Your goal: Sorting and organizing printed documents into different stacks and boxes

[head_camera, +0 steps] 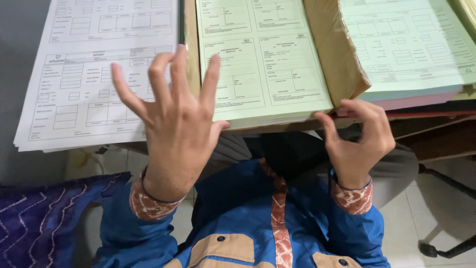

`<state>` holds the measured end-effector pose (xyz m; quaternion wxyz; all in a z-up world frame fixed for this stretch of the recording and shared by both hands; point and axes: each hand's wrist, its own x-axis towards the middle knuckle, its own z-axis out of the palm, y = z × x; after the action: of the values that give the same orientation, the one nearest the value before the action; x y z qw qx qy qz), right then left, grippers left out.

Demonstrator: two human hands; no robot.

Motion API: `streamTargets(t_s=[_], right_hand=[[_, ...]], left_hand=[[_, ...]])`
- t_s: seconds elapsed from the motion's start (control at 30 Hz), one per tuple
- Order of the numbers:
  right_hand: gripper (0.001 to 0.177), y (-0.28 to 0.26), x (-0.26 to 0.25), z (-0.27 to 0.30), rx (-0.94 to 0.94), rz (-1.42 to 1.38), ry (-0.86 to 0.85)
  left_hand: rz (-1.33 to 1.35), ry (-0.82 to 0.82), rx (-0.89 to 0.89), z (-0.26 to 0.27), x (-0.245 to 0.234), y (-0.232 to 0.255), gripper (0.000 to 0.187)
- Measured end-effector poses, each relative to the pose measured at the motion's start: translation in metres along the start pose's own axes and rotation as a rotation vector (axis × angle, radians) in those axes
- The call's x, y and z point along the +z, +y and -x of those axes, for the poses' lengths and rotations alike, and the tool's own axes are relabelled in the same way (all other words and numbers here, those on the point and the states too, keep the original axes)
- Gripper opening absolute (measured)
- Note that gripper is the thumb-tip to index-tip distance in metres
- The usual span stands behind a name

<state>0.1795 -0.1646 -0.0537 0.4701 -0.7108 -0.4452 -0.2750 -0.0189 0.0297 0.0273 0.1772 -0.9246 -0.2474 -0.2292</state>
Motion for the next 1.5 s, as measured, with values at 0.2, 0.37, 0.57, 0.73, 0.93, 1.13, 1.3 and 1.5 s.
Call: streamTargets(t_s=[0.2,0.37,0.57,0.73,0.93,1.13,1.3,1.5], right_hand=[[0.062,-0.007,0.001,0.004,0.168,-0.191,0.027],[0.057,0.007,0.006,0.011,0.175,-0.130,0.031],[0.055,0.006,0.012,0.011,0.149,-0.104,0.075],[0.059,0.005,0.015,0.010,0.221,-0.189,0.060],[0.061,0.001,0.014,0.006,0.239,-0.218,0.046],[0.077,0.007,0.016,0.012,0.200,-0.075,0.042],[0.085,0.011,0.021,0.015,0.204,0.004,0.055],[0.089,0.020,0.023,0.016,0.165,-0.007,0.038]], left_hand=[[0.080,0.002,-0.011,0.006,-0.005,-0.002,0.096],[-0.005,-0.019,-0.007,0.011,0.009,0.000,0.098],[-0.086,-0.063,0.028,0.012,0.017,0.001,0.102],[-0.104,-0.048,0.083,0.011,0.017,0.002,0.101],[-0.078,-0.016,0.141,0.009,0.015,-0.003,0.106],[-0.209,0.011,0.145,0.013,0.020,-0.002,0.061],[-0.377,0.035,0.174,0.011,0.021,-0.001,0.054],[-0.445,0.068,0.174,0.008,0.022,0.001,0.056]])
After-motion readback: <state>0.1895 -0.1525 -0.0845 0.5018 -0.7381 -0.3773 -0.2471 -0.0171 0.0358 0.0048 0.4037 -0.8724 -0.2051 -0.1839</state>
